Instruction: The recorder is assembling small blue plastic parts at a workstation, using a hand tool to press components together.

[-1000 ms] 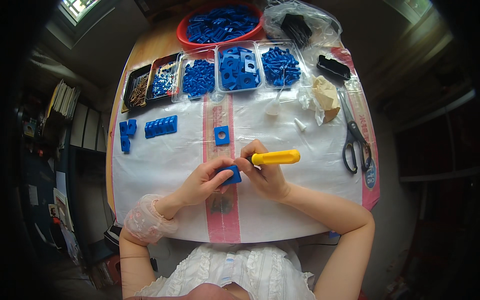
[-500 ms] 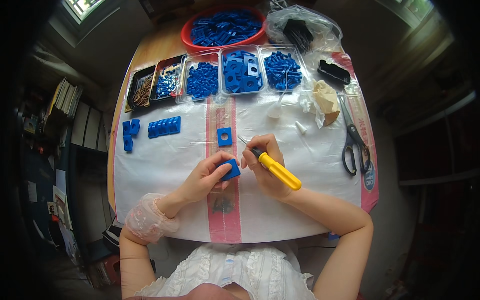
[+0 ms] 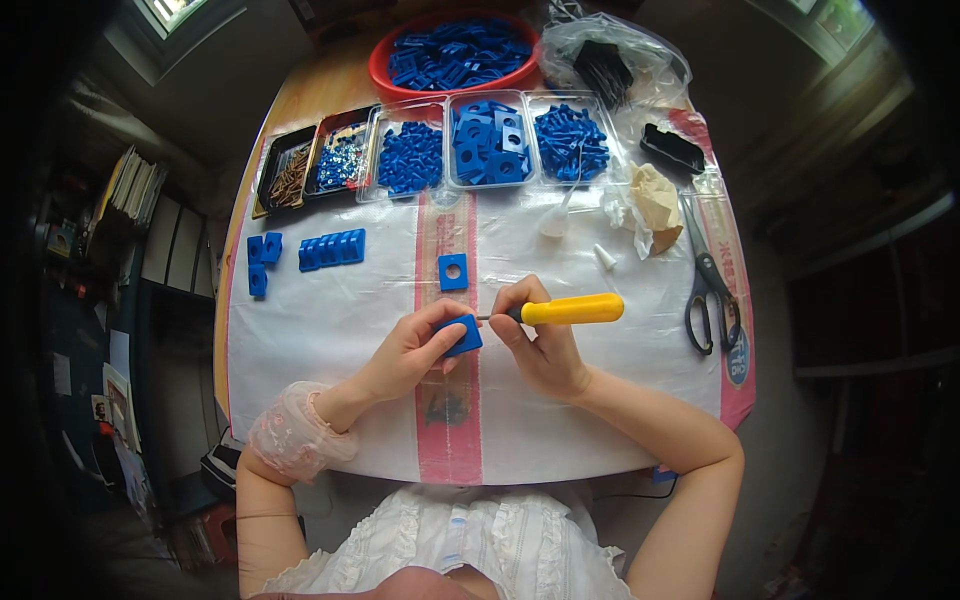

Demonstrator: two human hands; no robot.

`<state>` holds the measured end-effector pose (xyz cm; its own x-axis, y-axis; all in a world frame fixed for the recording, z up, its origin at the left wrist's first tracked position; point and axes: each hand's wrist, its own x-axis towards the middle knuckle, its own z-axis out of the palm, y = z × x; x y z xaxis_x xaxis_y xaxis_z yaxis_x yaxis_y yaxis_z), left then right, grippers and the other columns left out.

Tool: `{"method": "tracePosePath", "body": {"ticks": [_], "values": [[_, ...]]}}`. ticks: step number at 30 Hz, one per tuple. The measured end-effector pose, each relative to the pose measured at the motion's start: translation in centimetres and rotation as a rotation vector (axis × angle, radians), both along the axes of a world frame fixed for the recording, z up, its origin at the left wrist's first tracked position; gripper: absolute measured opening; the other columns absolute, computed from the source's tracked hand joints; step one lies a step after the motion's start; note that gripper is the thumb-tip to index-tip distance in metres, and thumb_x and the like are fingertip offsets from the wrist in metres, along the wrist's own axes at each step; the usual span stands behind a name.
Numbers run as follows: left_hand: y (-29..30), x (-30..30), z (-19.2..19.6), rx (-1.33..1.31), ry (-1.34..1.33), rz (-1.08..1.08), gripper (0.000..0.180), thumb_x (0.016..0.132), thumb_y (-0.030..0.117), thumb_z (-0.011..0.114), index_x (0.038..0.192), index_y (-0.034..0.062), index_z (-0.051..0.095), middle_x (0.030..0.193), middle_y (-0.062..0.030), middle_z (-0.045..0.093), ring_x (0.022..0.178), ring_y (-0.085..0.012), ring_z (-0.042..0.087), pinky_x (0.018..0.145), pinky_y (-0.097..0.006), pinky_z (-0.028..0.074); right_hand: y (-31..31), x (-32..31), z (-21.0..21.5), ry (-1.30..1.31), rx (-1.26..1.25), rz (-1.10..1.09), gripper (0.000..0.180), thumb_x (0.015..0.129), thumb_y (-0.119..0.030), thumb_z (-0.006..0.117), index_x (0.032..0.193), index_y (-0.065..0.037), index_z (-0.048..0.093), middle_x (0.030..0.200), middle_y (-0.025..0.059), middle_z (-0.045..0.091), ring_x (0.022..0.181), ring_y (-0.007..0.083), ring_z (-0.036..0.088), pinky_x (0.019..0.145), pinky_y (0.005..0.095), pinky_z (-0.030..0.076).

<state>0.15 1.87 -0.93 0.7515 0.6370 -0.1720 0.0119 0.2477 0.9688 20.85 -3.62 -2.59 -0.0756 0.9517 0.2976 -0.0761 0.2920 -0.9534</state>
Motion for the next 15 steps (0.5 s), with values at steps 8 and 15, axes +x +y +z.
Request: {"method": "tracePosePath", "body": {"ticks": [8, 15], "values": [[0.0, -0.16, 0.09, -0.015, 0.005, -0.018, 0.021, 0.104, 0.018, 0.051, 0.12, 0.0044, 0.054, 0.092, -0.0021, 0.063, 0.067, -0.0039, 0.048, 0.061, -0.018, 0.042, -0.04, -0.23, 0.21, -0.098, 0.037, 0.042, 0.015, 0.101, -0.015, 0.057, 0.1, -0.005, 0.046, 0.088, 0.0015, 0.046, 0.077, 0.0094, 0.042, 0.07, 0.0243, 0.037], [-0.26, 0.01, 0.22, -0.024, -0.002, 0.014, 0.021, 0.104, 0.018, 0.05, 0.119, 0.0056, 0.058, 0.079, 0.0029, 0.053, 0.063, -0.002, 0.047, 0.056, -0.018, 0.037, 0.0, -0.13, -0.1, -0.09, 0.029, 0.044, 0.014, 0.101, -0.012, 0.057, 0.099, -0.005, 0.046, 0.087, 0.002, 0.046, 0.077, 0.0102, 0.042, 0.07, 0.0247, 0.037]]}}
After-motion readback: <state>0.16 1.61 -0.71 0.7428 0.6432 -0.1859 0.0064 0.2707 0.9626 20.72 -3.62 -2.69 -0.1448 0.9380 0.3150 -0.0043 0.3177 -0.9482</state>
